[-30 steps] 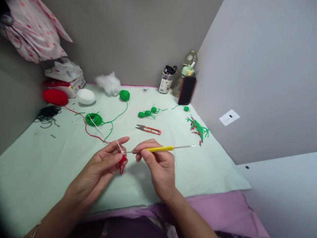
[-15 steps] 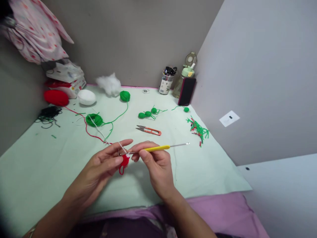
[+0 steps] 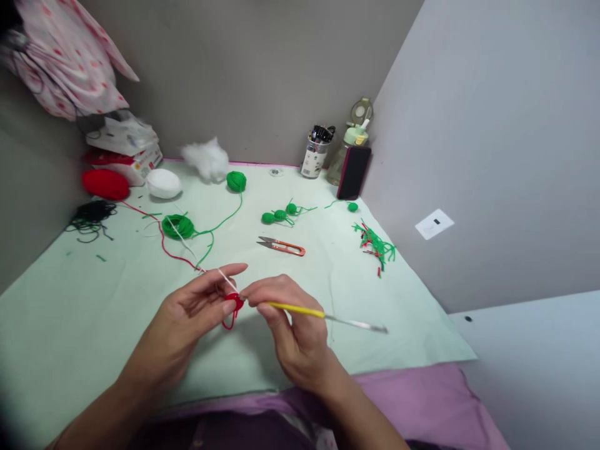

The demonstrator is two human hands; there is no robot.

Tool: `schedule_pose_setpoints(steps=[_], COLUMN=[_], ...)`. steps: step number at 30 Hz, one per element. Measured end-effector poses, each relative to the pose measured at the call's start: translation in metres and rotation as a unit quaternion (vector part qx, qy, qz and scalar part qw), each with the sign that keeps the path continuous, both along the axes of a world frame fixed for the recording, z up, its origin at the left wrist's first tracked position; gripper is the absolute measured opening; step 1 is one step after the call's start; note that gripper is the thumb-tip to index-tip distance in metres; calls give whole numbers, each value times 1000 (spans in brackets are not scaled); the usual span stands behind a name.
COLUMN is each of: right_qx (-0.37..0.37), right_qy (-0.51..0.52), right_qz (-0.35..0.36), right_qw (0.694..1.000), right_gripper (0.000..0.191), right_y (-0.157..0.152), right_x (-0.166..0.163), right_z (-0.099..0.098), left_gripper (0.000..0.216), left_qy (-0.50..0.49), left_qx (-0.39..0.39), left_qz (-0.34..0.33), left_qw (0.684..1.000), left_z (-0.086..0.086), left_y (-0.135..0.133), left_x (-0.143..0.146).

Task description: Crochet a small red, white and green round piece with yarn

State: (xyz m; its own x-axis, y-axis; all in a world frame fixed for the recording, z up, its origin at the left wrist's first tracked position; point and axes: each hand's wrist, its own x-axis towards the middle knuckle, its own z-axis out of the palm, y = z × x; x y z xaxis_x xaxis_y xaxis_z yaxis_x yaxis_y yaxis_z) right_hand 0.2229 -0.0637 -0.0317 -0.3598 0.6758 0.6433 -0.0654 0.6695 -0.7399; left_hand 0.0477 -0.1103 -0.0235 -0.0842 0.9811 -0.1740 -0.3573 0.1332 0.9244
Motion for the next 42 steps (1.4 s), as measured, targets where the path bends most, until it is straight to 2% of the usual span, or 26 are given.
schedule_pose_setpoints(steps=[4, 8, 10, 11, 13, 16, 18, 19, 22, 26, 29, 30, 31, 33, 36, 38, 42], right_qx=[132, 259, 291, 286, 225, 41, -62, -87, -75, 1, 82, 86, 67, -28, -165, -186, -184], right_qy=[-86, -176, -197, -193, -148, -17, 52, 69, 46, -16, -80, -84, -69, 12, 112, 105, 85], right_qz=[-43, -118, -141, -147, -134, -79, -39, -25, -11, -56, -90, -92, -90, -69, -1, 26, 16], right_qw=[987, 942, 925, 927, 954, 996, 996, 994, 996, 998, 989, 988, 991, 997, 980, 977, 979], right_gripper=[21, 24, 29, 31, 30, 25, 22, 21, 20, 32, 35, 33, 31, 26, 20, 16, 14], right_y=[-4, -8, -9, -9, -8, -5, -2, -1, -1, -7, -8, -6, -4, 1, 6, 6, 4], right_x=[0, -1, -2, -2, -2, -2, -3, -5, -10, -12, -8, -6, -4, -3, -5, -8, -11], right_z=[0, -5, -7, -8, -7, -5, -3, -2, -2, -5, -6, -6, -5, -3, -2, -2, -4], left_gripper=[35, 44, 50, 52, 54, 48, 44, 43, 42, 40, 43, 43, 43, 37, 30, 33, 38], left_qy=[20, -26, -78, -113, -176, -190, -167, -157, -130, -113, -155, -179, -203, -233, -215, -177, -127], left_qx=[10, 7, -5, -20, -58, -81, -62, -51, -26, -9, -27, -41, -57, -79, -66, -43, -31], left_qz=[37, 43, 27, 11, -22, -25, -6, -2, -6, 15, 13, 0, -14, -30, -9, 1, -11], left_qw=[999, 999, 997, 993, 982, 978, 984, 986, 991, 993, 987, 983, 978, 969, 974, 983, 991], left_z=[0, 0, 1, 1, 1, 1, 1, 1, 0, -2, -3, -3, -3, -2, -1, 0, 0], left_y=[-1, -3, -3, -2, -1, 1, 2, 1, 0, 0, 3, 3, 4, 6, 6, 5, 1], left_x=[4, 9, 9, 9, 6, 3, 3, 4, 9, 12, 11, 10, 9, 6, 5, 7, 9])
